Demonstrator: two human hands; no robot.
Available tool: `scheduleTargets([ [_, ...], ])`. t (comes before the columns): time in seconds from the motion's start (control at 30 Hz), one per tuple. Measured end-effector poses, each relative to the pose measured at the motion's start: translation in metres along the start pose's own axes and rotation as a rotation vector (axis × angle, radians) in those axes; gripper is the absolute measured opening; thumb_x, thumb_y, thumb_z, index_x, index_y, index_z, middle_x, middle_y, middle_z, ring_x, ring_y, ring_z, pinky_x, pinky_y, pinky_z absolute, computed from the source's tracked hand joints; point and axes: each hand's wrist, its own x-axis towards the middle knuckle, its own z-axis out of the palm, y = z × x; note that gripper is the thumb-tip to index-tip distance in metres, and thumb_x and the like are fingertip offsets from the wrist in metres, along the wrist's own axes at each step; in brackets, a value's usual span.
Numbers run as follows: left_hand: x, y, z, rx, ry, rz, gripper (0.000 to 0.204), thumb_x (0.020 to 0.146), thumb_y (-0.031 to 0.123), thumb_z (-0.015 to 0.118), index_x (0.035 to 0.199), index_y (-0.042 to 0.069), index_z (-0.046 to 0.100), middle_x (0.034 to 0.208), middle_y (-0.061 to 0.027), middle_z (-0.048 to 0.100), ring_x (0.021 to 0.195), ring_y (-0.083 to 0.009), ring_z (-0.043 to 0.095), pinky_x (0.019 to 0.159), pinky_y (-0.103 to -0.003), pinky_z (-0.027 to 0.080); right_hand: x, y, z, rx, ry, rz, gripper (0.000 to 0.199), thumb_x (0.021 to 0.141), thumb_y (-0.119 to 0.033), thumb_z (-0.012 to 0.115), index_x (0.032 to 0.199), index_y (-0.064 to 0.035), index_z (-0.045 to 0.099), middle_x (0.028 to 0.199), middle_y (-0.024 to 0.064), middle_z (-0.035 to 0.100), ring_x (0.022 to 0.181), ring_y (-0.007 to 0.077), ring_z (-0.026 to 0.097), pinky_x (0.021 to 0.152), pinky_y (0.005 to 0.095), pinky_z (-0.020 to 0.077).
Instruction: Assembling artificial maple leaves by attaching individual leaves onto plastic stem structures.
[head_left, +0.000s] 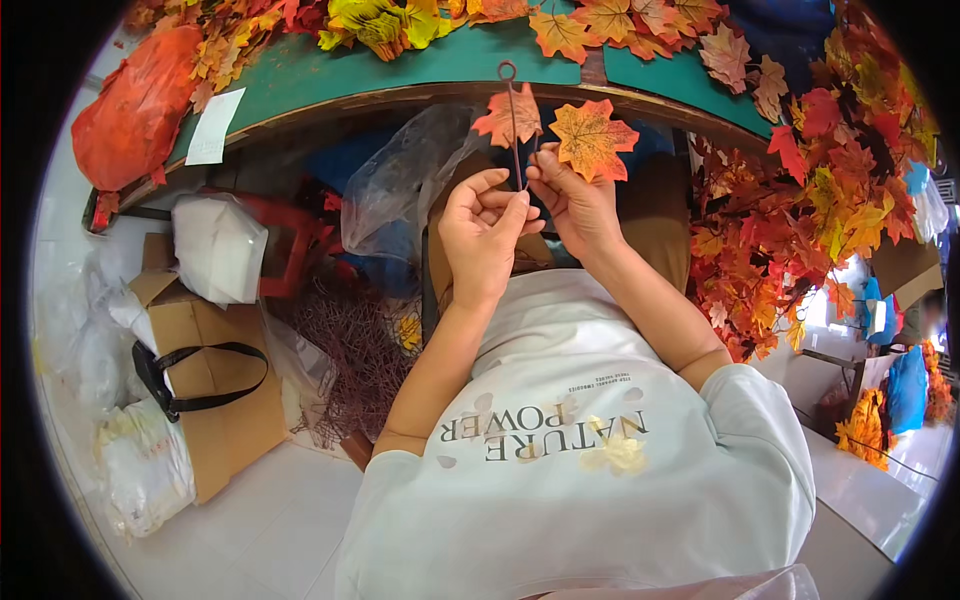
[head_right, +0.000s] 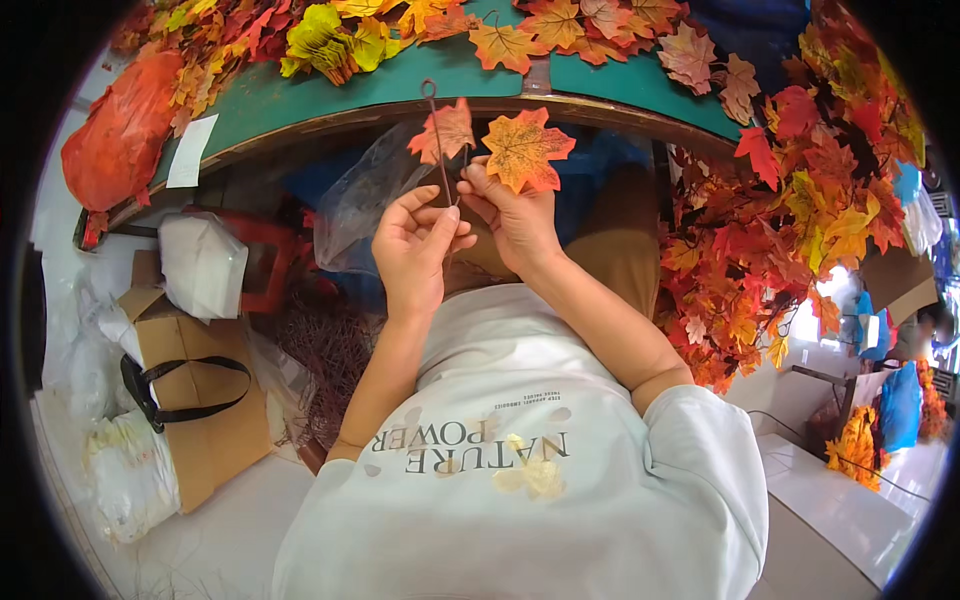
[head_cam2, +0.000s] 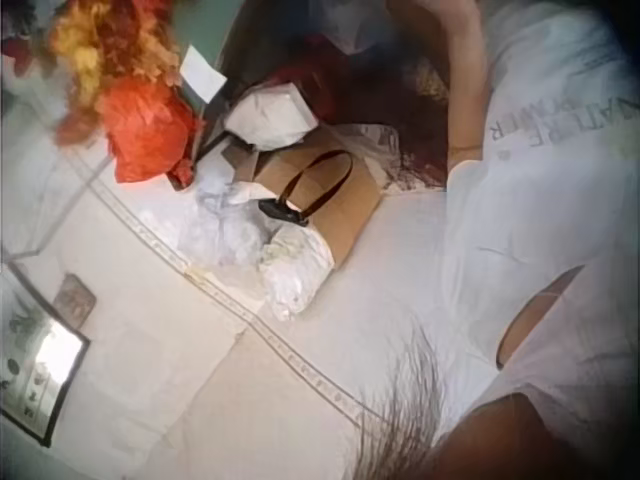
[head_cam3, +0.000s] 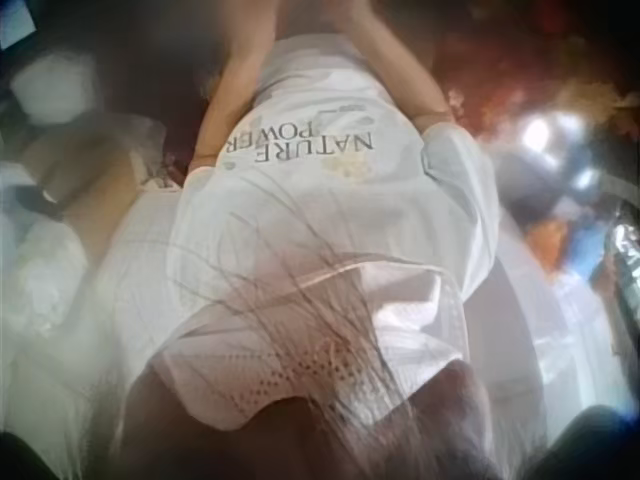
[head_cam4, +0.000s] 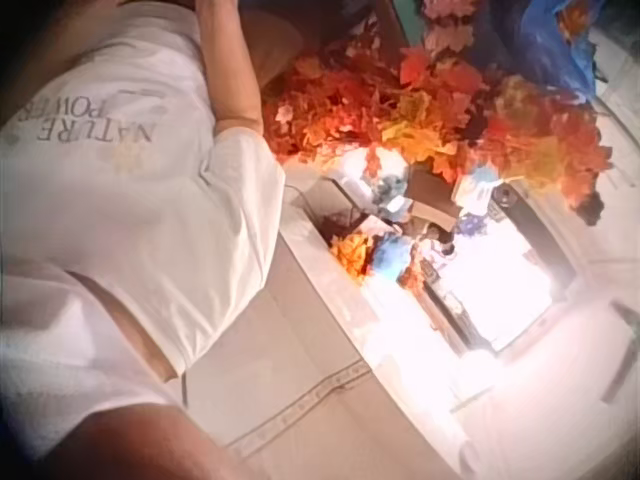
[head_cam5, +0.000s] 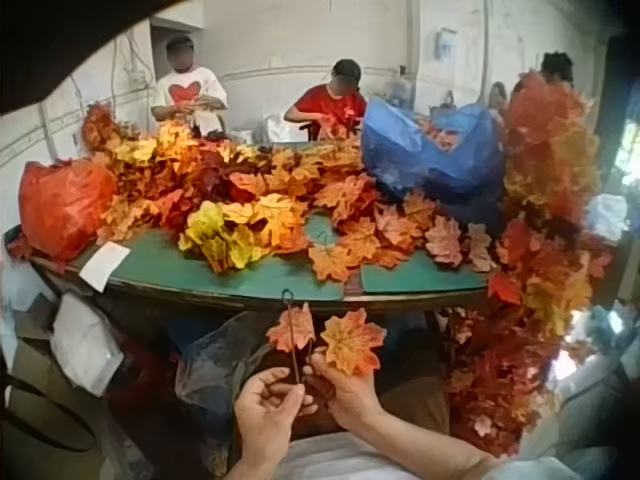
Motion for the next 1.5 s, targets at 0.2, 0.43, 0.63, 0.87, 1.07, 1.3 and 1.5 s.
scheduleTargets([
  [0.2, 0.0, -0.004, 0.001, -0.08, 0.019, 0.001, 0.03, 0.083, -0.003, 0.058, 0.111, -0.005, 0.047, 0.082, -0.0087, 0.06, 0.07, -0.0137, 0.062, 0.062, -0.028, 0.057, -0.009, 0.0, 0.001, -0.046, -0.01, 0.025, 0.013, 0.084, -0.007, 0.063, 0.096, -0.0036, 0.058, 0.087, 0.005, 0.063, 0.076, 0.0119, 0.064, 0.063, 0.0231, 0.0536],
  [0.43, 0.002, -0.005, 0.001, -0.096, 0.024, -0.018, 0.029, 0.084, -0.003, 0.059, 0.11, -0.005, 0.048, 0.081, -0.008, 0.059, 0.069, -0.0135, 0.062, 0.062, -0.028, 0.058, -0.01, 0.003, 0.002, -0.026, -0.001, 0.054, 0.015, 0.081, -0.003, 0.065, 0.094, -0.0024, 0.059, 0.086, 0.0035, 0.062, 0.074, 0.012, 0.061, 0.065, 0.0245, 0.0524],
  [0.63, 0.001, -0.004, 0.002, -0.11, 0.044, -0.031, 0.028, 0.083, -0.004, 0.059, 0.109, -0.004, 0.05, 0.081, -0.0071, 0.059, 0.068, -0.0126, 0.062, 0.061, -0.027, 0.057, -0.013, 0.005, 0.002, -0.026, 0.02, 0.06, 0.016, 0.081, -0.004, 0.066, 0.095, -0.0032, 0.059, 0.086, 0.0027, 0.062, 0.074, 0.0115, 0.061, 0.064, 0.0242, 0.0515],
  [0.87, -0.002, -0.01, 0.003, -0.13, 0.083, -0.009, 0.023, 0.083, -0.004, 0.059, 0.106, -0.005, 0.055, 0.082, -0.0067, 0.06, 0.069, -0.0114, 0.061, 0.061, -0.025, 0.056, -0.015, 0.016, -0.004, 0.011, -0.022, 0.043, 0.019, 0.079, -0.003, 0.068, 0.096, -0.004, 0.059, 0.088, 0.0024, 0.062, 0.079, 0.0109, 0.06, 0.067, 0.023, 0.0498],
  [1.07, -0.004, -0.015, 0.003, -0.107, 0.023, 0.029, 0.023, 0.085, -0.003, 0.057, 0.108, -0.006, 0.057, 0.09, -0.0082, 0.063, 0.071, -0.0106, 0.062, 0.062, -0.023, 0.056, -0.016, 0.026, -0.008, -0.025, -0.006, -0.066, 0.022, 0.079, -0.002, 0.068, 0.098, -0.0035, 0.058, 0.093, 0.0023, 0.062, 0.085, 0.0114, 0.059, 0.073, 0.0238, 0.0489],
  [1.3, -0.002, -0.018, 0.003, -0.14, 0.02, 0.081, 0.025, 0.086, -0.003, 0.057, 0.11, -0.005, 0.057, 0.093, -0.0082, 0.063, 0.071, -0.0102, 0.062, 0.064, -0.023, 0.055, -0.014, 0.025, -0.008, -0.012, -0.03, -0.052, 0.022, 0.079, -0.002, 0.068, 0.098, -0.0025, 0.058, 0.091, 0.0024, 0.062, 0.083, 0.0114, 0.059, 0.072, 0.0242, 0.0488],
  [1.5, 0.013, -0.022, -0.009, 0.016, 0.04, -0.025, 0.018, 0.087, 0.004, 0.057, 0.102, 0.0, 0.048, 0.083, -0.0063, 0.06, 0.069, -0.0127, 0.062, 0.06, -0.022, 0.052, 0.002, 0.017, -0.013, -0.261, -0.072, -0.16, 0.02, 0.079, -0.004, 0.068, 0.098, -0.0007, 0.062, 0.086, 0.0028, 0.064, 0.072, 0.0089, 0.059, 0.063, 0.022, 0.0492],
])
